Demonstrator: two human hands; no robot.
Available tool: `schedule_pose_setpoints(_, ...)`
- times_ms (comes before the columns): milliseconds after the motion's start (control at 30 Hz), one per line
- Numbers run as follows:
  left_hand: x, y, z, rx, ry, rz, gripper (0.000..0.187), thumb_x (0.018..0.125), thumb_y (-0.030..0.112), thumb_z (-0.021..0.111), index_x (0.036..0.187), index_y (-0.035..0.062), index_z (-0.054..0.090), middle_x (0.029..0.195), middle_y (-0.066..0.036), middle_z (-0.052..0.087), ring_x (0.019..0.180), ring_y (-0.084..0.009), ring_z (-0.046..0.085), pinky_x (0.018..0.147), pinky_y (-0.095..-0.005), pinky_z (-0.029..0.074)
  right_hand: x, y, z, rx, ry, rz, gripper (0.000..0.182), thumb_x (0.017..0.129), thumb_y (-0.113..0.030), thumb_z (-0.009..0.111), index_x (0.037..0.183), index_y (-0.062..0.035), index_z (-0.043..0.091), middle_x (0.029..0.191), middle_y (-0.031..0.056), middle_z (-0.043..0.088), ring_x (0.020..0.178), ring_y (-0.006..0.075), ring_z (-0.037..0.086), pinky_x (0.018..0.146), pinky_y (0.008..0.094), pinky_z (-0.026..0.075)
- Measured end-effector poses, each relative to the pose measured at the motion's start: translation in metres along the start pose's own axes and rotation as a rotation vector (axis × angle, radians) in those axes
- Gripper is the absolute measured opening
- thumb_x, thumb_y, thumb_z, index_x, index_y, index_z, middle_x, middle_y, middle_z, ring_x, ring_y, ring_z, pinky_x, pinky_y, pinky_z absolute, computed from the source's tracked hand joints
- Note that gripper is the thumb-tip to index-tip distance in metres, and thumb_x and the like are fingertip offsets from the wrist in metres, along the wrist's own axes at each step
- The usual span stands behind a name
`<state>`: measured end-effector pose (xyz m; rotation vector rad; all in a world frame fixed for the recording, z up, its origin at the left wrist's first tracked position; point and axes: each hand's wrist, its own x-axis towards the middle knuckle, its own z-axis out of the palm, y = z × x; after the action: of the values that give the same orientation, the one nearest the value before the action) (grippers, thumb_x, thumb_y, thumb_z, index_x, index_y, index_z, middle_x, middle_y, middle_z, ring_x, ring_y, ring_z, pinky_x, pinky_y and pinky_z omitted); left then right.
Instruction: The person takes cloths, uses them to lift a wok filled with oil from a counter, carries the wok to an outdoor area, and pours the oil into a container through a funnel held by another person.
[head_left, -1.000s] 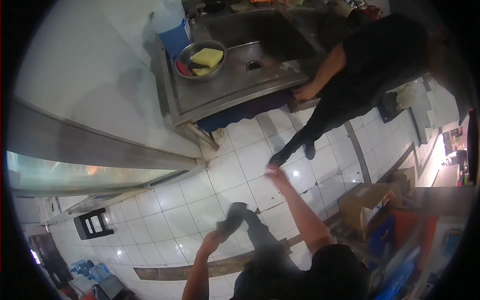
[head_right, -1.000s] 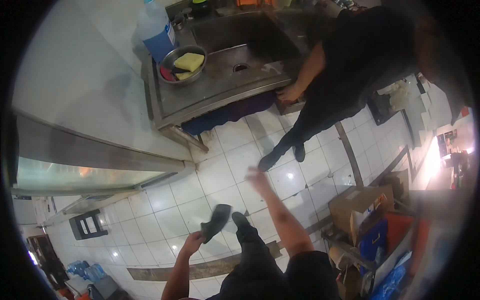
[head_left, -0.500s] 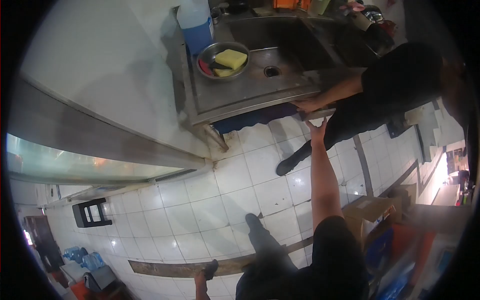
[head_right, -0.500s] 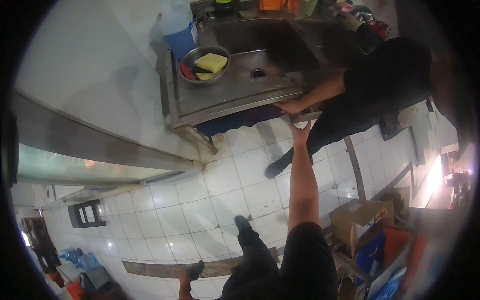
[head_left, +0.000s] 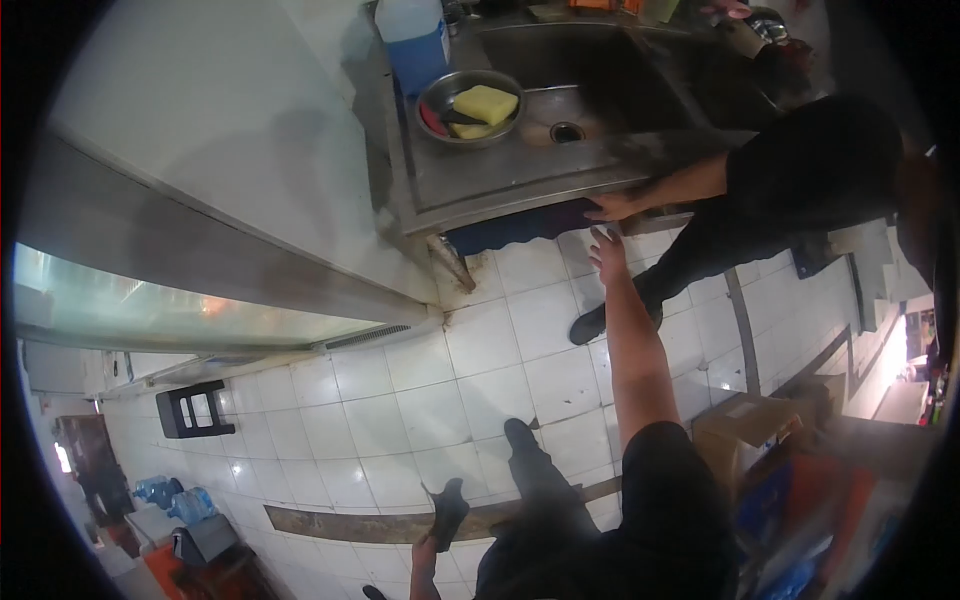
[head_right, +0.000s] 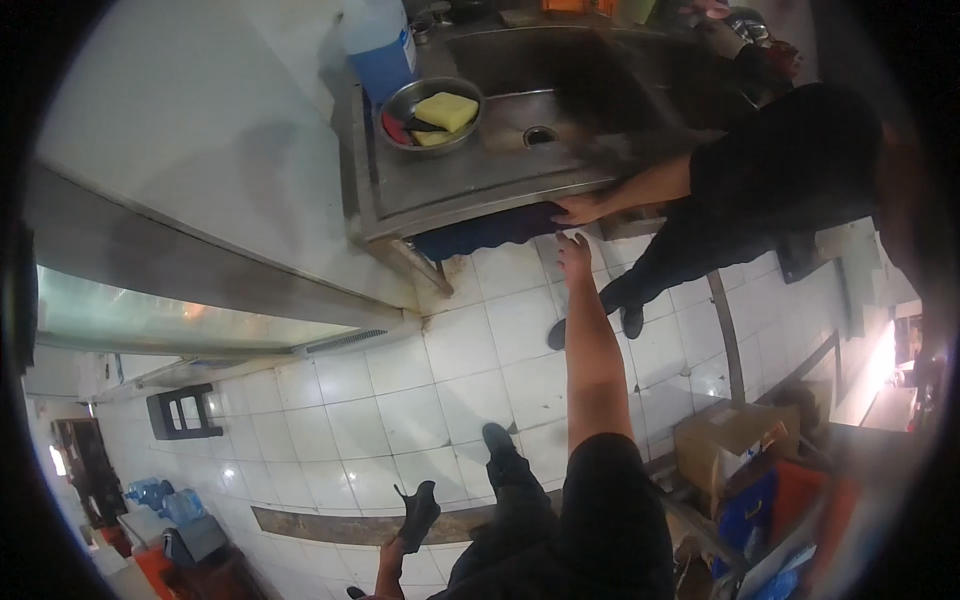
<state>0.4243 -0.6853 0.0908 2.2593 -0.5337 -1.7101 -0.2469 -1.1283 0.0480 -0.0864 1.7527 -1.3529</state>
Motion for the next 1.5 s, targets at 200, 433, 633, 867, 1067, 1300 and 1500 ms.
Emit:
schedule_pose_setpoints(200, -0.009, 0.008, -0.011, 0.048, 0.054, -0.002, 0.032, 0.077, 0.014, 0.055, 0.099, -0.0068, 0.065, 0.086, -0.008, 0.065, 0.08, -0.0153, 0.059, 0.074, -0.0286, 0.045, 0.015, 0.014, 0.043, -0.027, -0.255, -0.038, 0.061, 0.085, -0.029, 0.066, 0.139, -0.0187, 0.04, 0.132, 0.0064, 0.05, 0.125, 0.0329, 0.043, 0.099, 0.0535, 0.037)
schedule_pose_setpoints(433, -0.018, -0.024, -0.012, 0.098, 0.085, -0.046, 0.028, 0.078, 0.015, 0.054, 0.094, -0.0054, 0.064, 0.08, -0.005, 0.062, 0.074, -0.0144, 0.055, 0.068, -0.0296, 0.044, -0.002, 0.087, 0.137, 0.319, -0.278, 0.239, 0.043, 0.085, -0.017, 0.065, 0.124, -0.0149, 0.049, 0.126, 0.0056, 0.051, 0.117, 0.0353, 0.047, 0.094, 0.0606, 0.041)
schedule_pose_setpoints(633, -0.027, -0.043, -0.015, 0.045, 0.072, -0.047, 0.025, 0.079, 0.014, 0.055, 0.094, -0.0032, 0.065, 0.081, -0.004, 0.061, 0.075, -0.014, 0.054, 0.07, -0.0289, 0.044, -0.002, 0.088, 0.235, 0.441, -0.295, 0.119, 0.049, 0.081, -0.01, 0.07, 0.125, -0.0031, 0.048, 0.118, 0.0126, 0.058, 0.094, 0.0316, 0.059, 0.073, 0.0461, 0.052)
schedule_pose_setpoints(867, -0.026, -0.037, -0.017, 0.21, 0.069, -0.112, 0.033, 0.077, 0.016, 0.054, 0.097, -0.0086, 0.064, 0.082, -0.009, 0.064, 0.075, -0.0161, 0.057, 0.069, -0.0301, 0.045, -0.017, 0.081, 0.252, 0.43, -0.106, 0.117, 0.037, 0.081, -0.007, 0.066, 0.114, -0.0007, 0.053, 0.121, 0.0165, 0.06, 0.077, 0.0295, 0.062, 0.062, 0.0443, 0.053)
schedule_pose_setpoints(1067, 0.006, -0.056, -0.028, 0.216, 0.05, -0.058, 0.025, 0.076, 0.016, 0.053, 0.087, -0.0048, 0.062, 0.075, -0.007, 0.058, 0.07, -0.0145, 0.052, 0.063, -0.0312, 0.043, -0.018, 0.07, 0.176, 0.195, -0.219, 0.197, 0.061, 0.081, -0.054, 0.068, 0.122, -0.0126, 0.05, 0.133, 0.0125, 0.053, 0.104, 0.0339, 0.058, 0.094, 0.0631, 0.038)
schedule_pose_setpoints(1300, 0.025, -0.029, -0.03, 0.243, 0.003, -0.018, 0.022, 0.077, 0.016, 0.052, 0.084, -0.0019, 0.063, 0.071, -0.004, 0.057, 0.066, -0.0138, 0.051, 0.059, -0.0309, 0.042, 0.126, 0.083, 0.05, 0.226, 0.408, -0.051, 0.024, 0.09, -0.036, 0.055, 0.085, -0.0123, 0.058, 0.065, 0.0043, 0.049, 0.054, 0.0191, 0.05, 0.046, 0.0334, 0.04)
schedule_pose_setpoints(1500, 0.065, -0.03, -0.035, 0.489, -0.086, 0.009, 0.034, 0.084, 0.031, 0.052, 0.092, -0.0002, 0.064, 0.082, -0.008, 0.063, 0.075, -0.0179, 0.056, 0.066, -0.0341, 0.045, 0.136, -0.001, -0.007, 0.236, 0.338, -0.277, 0.038, 0.086, -0.023, 0.053, 0.123, -0.0176, 0.047, 0.087, -0.0004, 0.058, 0.068, 0.0131, 0.052, 0.059, 0.0363, 0.043)
